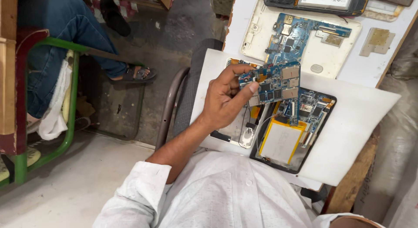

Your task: The person holds a smartphone motherboard and uses a screwdriver to point at and manipulate small components. They handle a ribbon cable and place the motherboard into a phone casing. The person continues to handle the motherboard and casing while seated at a workbench.

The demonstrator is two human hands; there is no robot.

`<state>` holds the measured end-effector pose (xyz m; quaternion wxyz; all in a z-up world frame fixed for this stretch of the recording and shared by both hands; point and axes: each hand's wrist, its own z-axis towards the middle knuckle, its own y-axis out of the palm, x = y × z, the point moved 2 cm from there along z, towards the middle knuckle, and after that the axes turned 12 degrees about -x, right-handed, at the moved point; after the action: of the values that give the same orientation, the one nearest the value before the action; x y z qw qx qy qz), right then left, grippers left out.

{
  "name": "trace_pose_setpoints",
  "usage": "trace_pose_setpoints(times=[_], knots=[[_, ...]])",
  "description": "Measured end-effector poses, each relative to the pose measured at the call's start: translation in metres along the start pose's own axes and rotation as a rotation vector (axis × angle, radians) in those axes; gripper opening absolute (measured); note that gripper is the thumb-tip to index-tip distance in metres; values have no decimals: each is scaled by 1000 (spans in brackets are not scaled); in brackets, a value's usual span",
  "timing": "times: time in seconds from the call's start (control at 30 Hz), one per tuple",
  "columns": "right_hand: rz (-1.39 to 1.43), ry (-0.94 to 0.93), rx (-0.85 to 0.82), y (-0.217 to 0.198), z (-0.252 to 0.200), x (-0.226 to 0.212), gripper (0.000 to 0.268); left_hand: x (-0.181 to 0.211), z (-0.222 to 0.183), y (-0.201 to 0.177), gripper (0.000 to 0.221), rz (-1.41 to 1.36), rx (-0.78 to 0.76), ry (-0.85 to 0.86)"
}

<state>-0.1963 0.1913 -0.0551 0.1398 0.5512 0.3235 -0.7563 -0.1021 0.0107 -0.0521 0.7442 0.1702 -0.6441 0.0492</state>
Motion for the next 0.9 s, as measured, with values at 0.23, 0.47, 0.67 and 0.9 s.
trace_pose_setpoints(times=[0.23,0.47,0.67,0.9], knots=[[-84,18,-19,-13,29,7,39,8,2,1,28,49,-12,0],[-165,55,22,-67,-19,17,42,2,2,5,29,-105,-12,-4],[-145,24,28,-62,-37,17,45,-1,-4,1,27,-91,-23,9],[-380,52,199,-129,-67,12,49,1,-3,1,28,-121,-8,20]])
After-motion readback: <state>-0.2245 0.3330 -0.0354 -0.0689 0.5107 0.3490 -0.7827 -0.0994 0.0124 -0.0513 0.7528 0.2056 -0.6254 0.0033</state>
